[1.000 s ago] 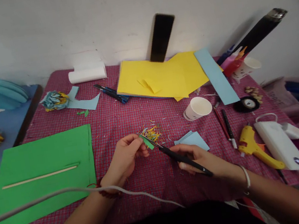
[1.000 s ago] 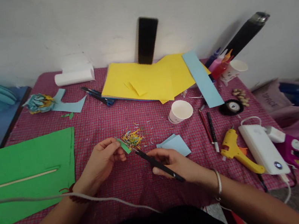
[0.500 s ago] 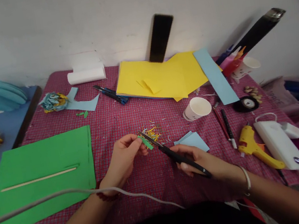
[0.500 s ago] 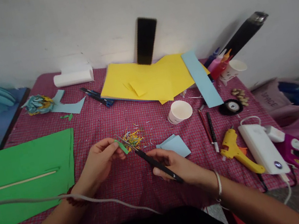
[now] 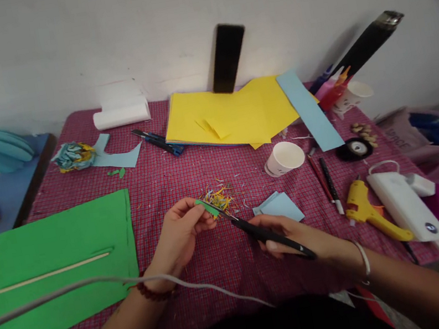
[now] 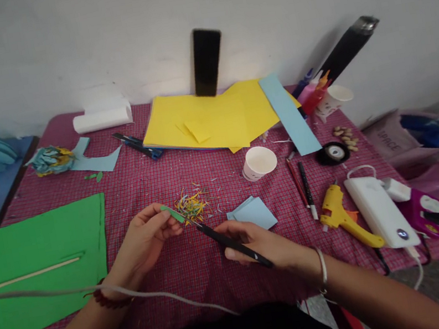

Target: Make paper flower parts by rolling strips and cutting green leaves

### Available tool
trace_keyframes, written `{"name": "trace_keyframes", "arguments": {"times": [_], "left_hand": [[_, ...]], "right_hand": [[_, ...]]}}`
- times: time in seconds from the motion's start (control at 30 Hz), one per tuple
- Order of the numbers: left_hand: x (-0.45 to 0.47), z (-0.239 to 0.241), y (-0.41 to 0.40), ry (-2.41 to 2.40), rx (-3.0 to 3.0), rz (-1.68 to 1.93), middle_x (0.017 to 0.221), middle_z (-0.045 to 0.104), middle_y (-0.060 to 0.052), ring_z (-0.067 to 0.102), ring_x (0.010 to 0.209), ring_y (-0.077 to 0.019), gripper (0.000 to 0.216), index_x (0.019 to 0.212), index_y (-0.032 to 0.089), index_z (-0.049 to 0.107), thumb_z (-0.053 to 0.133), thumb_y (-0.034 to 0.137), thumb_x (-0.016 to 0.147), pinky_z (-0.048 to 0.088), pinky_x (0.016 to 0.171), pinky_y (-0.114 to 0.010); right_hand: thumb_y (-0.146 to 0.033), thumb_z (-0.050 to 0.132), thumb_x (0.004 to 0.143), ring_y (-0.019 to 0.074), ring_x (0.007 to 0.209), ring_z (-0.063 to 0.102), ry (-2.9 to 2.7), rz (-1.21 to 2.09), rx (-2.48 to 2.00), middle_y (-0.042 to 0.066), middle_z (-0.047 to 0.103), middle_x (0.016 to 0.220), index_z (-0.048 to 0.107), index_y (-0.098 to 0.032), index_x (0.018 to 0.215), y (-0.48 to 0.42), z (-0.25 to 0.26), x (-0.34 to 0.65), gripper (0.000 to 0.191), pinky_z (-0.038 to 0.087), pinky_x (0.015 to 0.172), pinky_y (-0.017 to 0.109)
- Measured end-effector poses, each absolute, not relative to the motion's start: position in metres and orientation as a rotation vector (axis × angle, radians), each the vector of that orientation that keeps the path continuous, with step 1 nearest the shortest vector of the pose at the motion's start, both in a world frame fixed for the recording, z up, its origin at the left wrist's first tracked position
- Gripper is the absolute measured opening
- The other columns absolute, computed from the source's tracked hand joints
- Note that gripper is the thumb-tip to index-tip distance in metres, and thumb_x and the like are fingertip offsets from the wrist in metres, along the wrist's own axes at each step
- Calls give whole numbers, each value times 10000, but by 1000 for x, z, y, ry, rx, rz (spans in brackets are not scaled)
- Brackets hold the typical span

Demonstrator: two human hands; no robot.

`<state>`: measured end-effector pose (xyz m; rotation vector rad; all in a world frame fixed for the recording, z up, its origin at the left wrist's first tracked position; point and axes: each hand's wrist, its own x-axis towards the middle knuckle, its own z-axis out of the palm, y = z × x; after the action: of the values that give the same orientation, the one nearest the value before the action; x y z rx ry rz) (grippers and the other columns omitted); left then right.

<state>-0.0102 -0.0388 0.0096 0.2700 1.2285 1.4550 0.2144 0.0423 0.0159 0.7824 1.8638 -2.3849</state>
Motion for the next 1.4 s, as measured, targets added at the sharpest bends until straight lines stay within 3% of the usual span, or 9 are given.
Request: {"name": "trace_keyframes", "arguments": {"times": [1.03,1.4], "left_hand": [[-9,8,-37,1332,262,1468,522,619,22,587,477,-100,164,615,154,535,692,202,619,516,502,-220],[-11,6,-36,1276,212,1488,549,629,6,607,512,-113,144,633,147,566,695,208,643,547,531,-248]], "right_hand": [[-546,652,790,57,481,365,1833,-2363,826,-64,435,626,524,-114,1133,43,11,217,566,293,442,203],[-513,665,793,39,454,338,1794,-2329,923,-64,443,662,520,-151,1112,40,8,216,504,252,413,196]]}}
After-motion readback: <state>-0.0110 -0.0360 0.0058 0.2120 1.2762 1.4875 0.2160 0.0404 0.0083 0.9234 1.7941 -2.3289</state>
